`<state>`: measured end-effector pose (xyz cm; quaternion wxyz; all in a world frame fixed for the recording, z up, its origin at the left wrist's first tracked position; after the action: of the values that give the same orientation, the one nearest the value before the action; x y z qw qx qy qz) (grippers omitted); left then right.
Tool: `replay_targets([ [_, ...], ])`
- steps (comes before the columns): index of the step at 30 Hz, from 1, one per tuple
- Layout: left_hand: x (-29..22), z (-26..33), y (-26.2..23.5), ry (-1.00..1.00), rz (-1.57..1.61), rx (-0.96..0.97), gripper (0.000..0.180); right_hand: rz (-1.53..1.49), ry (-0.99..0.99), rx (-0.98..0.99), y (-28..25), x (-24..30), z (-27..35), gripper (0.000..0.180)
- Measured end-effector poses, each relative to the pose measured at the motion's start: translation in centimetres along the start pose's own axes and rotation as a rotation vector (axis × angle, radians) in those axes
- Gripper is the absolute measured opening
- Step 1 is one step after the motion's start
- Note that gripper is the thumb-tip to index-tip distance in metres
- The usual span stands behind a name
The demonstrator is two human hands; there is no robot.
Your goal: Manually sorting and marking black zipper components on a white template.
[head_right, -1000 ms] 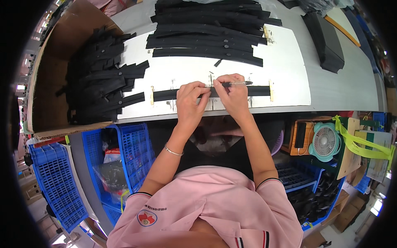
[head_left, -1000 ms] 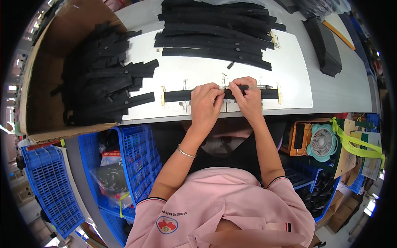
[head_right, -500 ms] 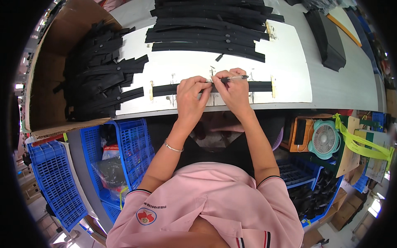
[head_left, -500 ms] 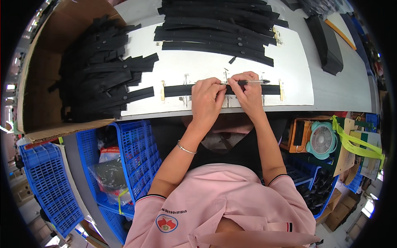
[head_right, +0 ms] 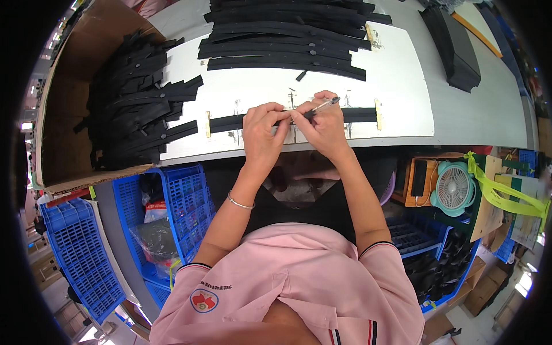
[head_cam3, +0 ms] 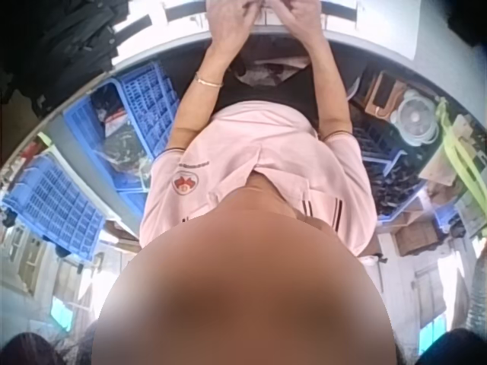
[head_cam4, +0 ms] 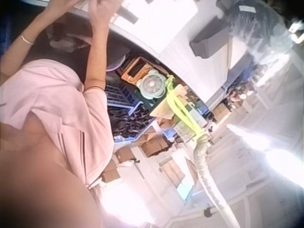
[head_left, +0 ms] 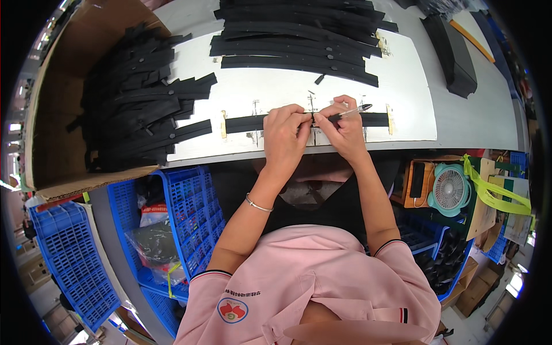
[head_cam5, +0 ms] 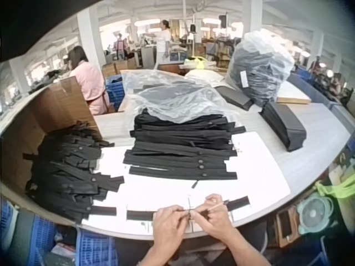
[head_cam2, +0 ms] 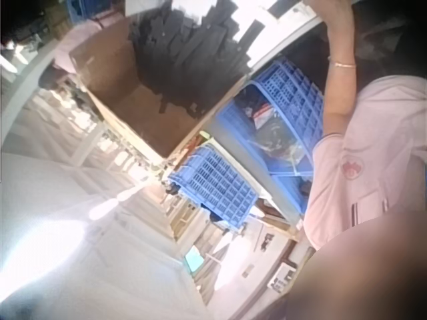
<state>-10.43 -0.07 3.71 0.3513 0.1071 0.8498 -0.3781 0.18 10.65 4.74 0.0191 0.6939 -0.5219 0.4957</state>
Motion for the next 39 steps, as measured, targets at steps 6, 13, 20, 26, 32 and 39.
replay_targets([
  [6, -0.3, -0.1, 0.0, 0.003, 0.008, -0.003, 0.011, 0.028, -0.016, 0.009, -0.1, 0.2, -0.1, 0.011],
  [13, -0.2, 0.0, 0.3, 0.018, 0.012, 0.009, 0.010, -0.017, 0.055, -0.016, -1.4, 0.0, 1.2, 0.008],
  [20, -0.2, 0.0, 0.2, 0.005, -0.006, 0.007, 0.006, -0.259, 0.394, -0.391, -9.1, -3.8, 4.6, 0.015],
  [26, -0.4, -0.1, 0.5, 0.016, -0.030, 0.014, 0.008, -0.160, 0.493, -0.197, -9.3, -7.0, 3.6, 0.019],
  [32, -3.9, -0.9, 2.2, 0.075, 0.003, 0.014, 0.013, -0.123, 0.439, -0.197, -9.1, -7.1, 3.6, 0.021],
  [39, -6.4, -1.4, 7.3, 0.149, 0.116, 0.101, 0.012, -0.042, 0.363, -0.178, -8.9, -6.4, 3.2, 0.022],
])
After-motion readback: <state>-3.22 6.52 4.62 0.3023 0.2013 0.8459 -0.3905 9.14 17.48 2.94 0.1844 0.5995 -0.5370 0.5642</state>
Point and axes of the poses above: each hand's wrist, its own z-axis away from the middle knuckle, its own y-axis out of the palm, x = y × z, the point moved 8 cm from there along -z, towards the middle knuckle
